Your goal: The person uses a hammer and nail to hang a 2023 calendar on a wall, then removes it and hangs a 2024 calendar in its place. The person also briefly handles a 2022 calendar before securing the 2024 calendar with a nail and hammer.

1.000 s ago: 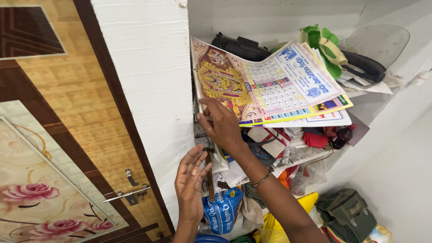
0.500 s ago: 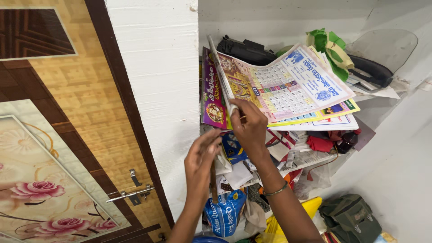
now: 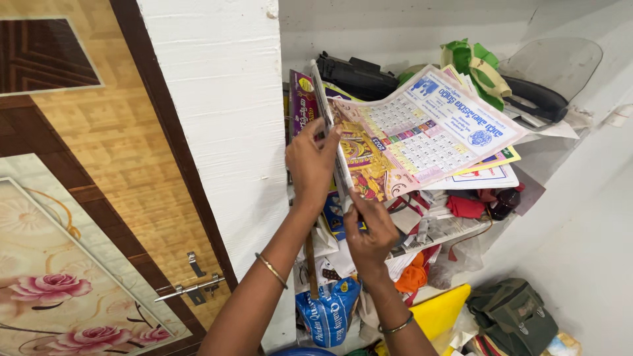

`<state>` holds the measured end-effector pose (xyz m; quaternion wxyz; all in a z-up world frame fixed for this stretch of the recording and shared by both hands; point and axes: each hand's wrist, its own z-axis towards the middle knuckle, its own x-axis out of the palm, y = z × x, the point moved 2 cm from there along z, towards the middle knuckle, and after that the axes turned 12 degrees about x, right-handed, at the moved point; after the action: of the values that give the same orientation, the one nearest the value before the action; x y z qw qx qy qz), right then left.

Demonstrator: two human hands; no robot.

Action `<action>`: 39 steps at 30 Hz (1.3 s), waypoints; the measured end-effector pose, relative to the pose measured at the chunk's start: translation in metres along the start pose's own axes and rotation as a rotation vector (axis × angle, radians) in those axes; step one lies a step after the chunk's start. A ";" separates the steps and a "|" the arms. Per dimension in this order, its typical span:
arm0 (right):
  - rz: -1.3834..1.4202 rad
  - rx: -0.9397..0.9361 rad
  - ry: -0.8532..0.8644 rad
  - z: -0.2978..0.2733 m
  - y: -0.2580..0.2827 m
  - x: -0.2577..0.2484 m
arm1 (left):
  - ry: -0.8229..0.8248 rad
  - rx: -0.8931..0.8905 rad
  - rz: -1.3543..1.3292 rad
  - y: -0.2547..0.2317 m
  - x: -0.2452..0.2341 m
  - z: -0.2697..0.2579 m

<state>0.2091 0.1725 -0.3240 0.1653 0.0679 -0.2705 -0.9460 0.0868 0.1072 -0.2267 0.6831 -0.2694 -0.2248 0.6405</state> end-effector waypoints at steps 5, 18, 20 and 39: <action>-0.012 -0.051 -0.002 -0.011 0.004 0.003 | -0.058 0.013 0.123 0.004 0.003 0.004; -0.002 -0.063 0.221 -0.014 0.049 -0.007 | -0.050 0.063 -0.015 -0.014 -0.021 -0.006; 0.055 0.075 0.370 -0.011 0.057 -0.009 | -0.037 0.078 -0.077 -0.022 -0.029 -0.004; 0.194 -0.296 0.619 0.079 0.128 -0.040 | 0.208 0.226 -0.411 -0.053 -0.130 0.026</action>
<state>0.2649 0.1226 -0.1869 0.3365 0.3006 -0.0727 -0.8895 0.0993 -0.0224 -0.1677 0.8443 -0.2043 -0.1303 0.4780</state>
